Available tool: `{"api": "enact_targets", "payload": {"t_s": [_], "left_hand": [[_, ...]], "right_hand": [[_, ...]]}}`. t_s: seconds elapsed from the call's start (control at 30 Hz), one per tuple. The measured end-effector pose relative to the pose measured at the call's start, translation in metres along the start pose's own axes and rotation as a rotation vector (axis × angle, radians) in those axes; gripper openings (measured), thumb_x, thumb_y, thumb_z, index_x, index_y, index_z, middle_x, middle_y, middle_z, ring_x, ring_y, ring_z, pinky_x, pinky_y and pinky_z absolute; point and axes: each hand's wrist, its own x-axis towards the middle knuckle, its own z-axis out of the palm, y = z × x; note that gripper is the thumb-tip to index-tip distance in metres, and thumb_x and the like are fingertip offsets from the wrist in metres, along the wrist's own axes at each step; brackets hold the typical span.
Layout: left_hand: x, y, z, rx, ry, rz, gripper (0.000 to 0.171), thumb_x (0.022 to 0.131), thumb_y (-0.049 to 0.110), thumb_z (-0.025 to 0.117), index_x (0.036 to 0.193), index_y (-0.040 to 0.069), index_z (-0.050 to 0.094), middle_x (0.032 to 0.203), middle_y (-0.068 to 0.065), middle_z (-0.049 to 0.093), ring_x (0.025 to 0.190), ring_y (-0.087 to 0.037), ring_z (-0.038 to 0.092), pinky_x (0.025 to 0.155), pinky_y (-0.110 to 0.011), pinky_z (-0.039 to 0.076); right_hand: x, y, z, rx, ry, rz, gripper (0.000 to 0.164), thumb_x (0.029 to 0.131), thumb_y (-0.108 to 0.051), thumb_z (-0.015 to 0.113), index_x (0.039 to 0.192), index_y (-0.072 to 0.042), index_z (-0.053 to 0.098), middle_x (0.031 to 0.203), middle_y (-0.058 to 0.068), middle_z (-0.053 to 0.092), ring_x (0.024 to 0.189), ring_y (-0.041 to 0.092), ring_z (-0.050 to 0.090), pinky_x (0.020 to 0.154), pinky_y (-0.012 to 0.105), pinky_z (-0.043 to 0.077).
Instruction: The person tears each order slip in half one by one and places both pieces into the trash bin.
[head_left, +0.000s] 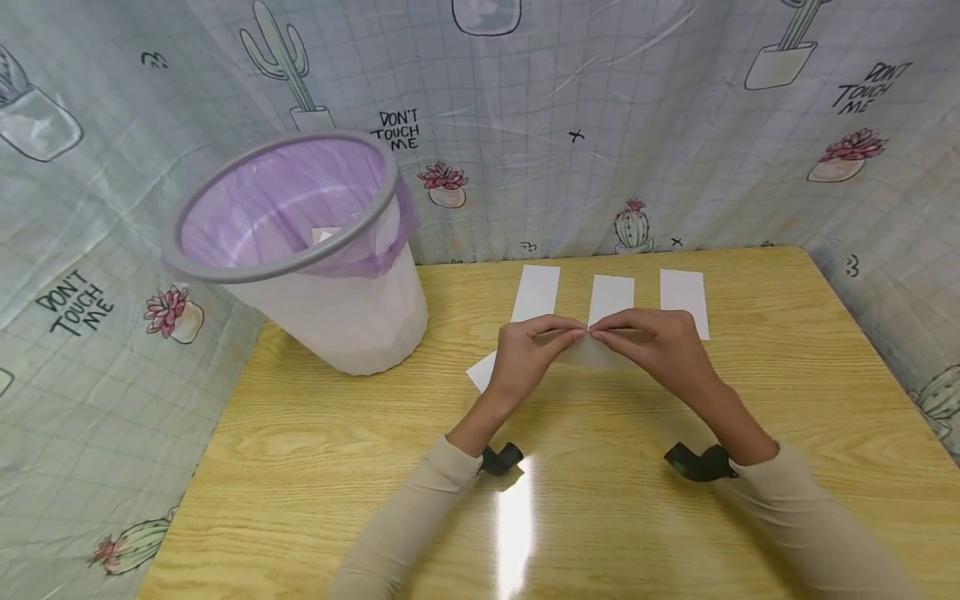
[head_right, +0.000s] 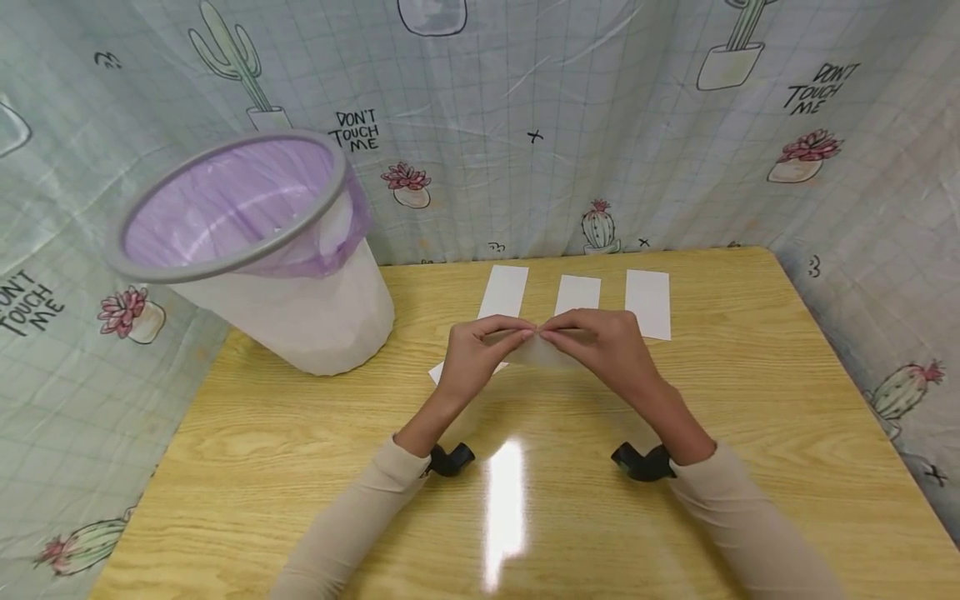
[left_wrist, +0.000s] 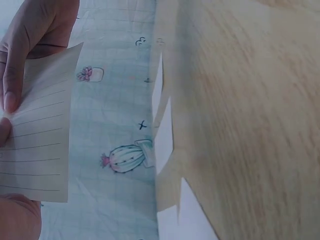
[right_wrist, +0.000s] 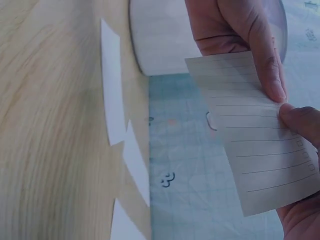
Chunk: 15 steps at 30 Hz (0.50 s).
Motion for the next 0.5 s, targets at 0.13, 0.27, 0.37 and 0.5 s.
{"api": "enact_targets", "payload": {"t_s": [0.13, 0.27, 0.37, 0.5], "left_hand": [[0.0, 0.005, -0.006, -0.02, 0.012, 0.022, 0.014, 0.094, 0.012, 0.074, 0.102, 0.003, 0.08, 0.1, -0.009, 0.078, 0.095, -0.013, 0.073, 0.082, -0.03, 0.059], [0.002, 0.009, -0.012, -0.05, 0.017, 0.045, 0.013, 0.093, 0.01, 0.074, 0.101, 0.001, 0.079, 0.1, -0.012, 0.078, 0.096, -0.015, 0.074, 0.083, -0.032, 0.059], [0.003, 0.012, -0.015, -0.051, 0.029, 0.057, 0.012, 0.092, 0.009, 0.075, 0.1, 0.0, 0.079, 0.099, -0.012, 0.078, 0.096, -0.015, 0.074, 0.084, -0.033, 0.059], [0.004, 0.017, -0.021, -0.045, 0.053, 0.073, 0.012, 0.092, 0.009, 0.075, 0.099, 0.001, 0.079, 0.098, -0.012, 0.078, 0.095, -0.016, 0.074, 0.082, -0.034, 0.059]], "right_hand": [[0.006, -0.005, 0.001, 0.026, 0.006, 0.006, 0.024, 0.078, 0.004, 0.085, 0.096, -0.011, 0.081, 0.089, -0.003, 0.078, 0.081, 0.013, 0.074, 0.078, 0.011, 0.05], [0.011, -0.011, 0.003, 0.051, 0.015, 0.028, 0.022, 0.08, 0.004, 0.083, 0.096, -0.011, 0.081, 0.089, -0.003, 0.078, 0.082, 0.014, 0.074, 0.08, 0.012, 0.05], [0.015, -0.015, 0.004, 0.064, 0.019, 0.048, 0.021, 0.081, 0.003, 0.083, 0.097, -0.011, 0.081, 0.09, -0.003, 0.078, 0.082, 0.014, 0.074, 0.08, 0.012, 0.05], [0.021, -0.019, 0.005, 0.075, 0.018, 0.071, 0.018, 0.083, 0.001, 0.082, 0.097, -0.011, 0.081, 0.091, -0.003, 0.078, 0.084, 0.014, 0.073, 0.081, 0.013, 0.05]]}}
